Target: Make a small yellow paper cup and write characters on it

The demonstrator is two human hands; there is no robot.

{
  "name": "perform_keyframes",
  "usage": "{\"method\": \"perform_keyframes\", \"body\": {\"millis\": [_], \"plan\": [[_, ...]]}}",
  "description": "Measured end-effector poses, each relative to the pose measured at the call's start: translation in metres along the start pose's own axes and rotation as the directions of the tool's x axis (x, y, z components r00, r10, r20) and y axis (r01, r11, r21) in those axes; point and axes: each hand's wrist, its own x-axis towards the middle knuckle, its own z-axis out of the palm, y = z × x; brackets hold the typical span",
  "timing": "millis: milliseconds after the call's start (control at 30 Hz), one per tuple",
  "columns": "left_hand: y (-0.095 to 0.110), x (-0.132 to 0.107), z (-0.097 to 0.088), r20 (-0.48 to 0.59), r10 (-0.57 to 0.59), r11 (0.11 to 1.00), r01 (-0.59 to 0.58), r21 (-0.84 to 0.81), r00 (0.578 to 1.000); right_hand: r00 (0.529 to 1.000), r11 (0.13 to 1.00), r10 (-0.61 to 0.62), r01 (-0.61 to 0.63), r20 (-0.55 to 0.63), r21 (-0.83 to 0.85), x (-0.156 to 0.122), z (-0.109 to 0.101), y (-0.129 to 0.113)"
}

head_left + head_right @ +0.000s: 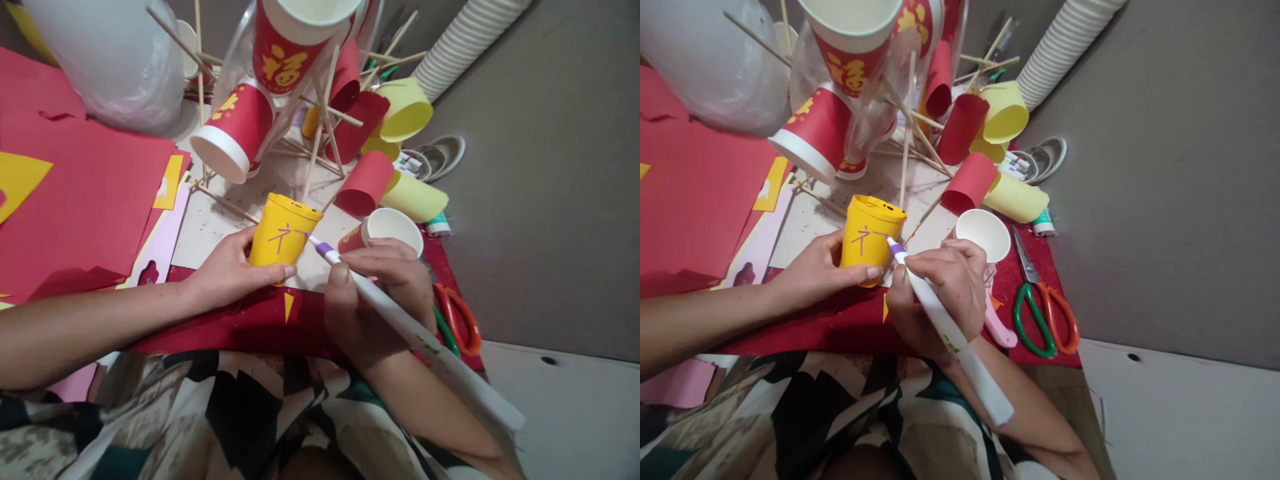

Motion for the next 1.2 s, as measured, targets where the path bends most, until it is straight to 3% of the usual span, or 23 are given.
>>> {"method": "perform_keyframes", "body": {"millis": [133,267,600,900,1200], "plan": [[0.0,-0.001,-0.001,-0.002,-0.013,1.0,0.013,-0.006,1.0,1.0,0.999,0.001,-0.002,0.023,0.035,0.0,-0.002,0.0],[0.0,0.001,0.0,-0.004,-0.014,1.0,0.014,-0.015,1.0,1.0,0.993,0.007,-0.003,-0.026,0.122,-0.002,0.002,-0.003],[-0.002,0.001,-0.001,-0.012,0.017,1.0,-0.017,0.003,1.0,0.999,0.998,0.039,-0.038,-0.02,0.049,-0.004,0.011,-0.009],[-0.001,0.0,-0.001,-0.019,0.003,1.0,-0.003,-0.005,1.0,0.998,0.998,0.054,-0.054,0.027,0.014,-0.003,0.008,-0.009],[0.0,-0.001,-0.001,0.004,-0.007,0.998,0.007,-0.062,1.0,1.0,1.0,0.026,-0.026,-0.005,-0.004,-0.005,0.007,-0.004]]}}
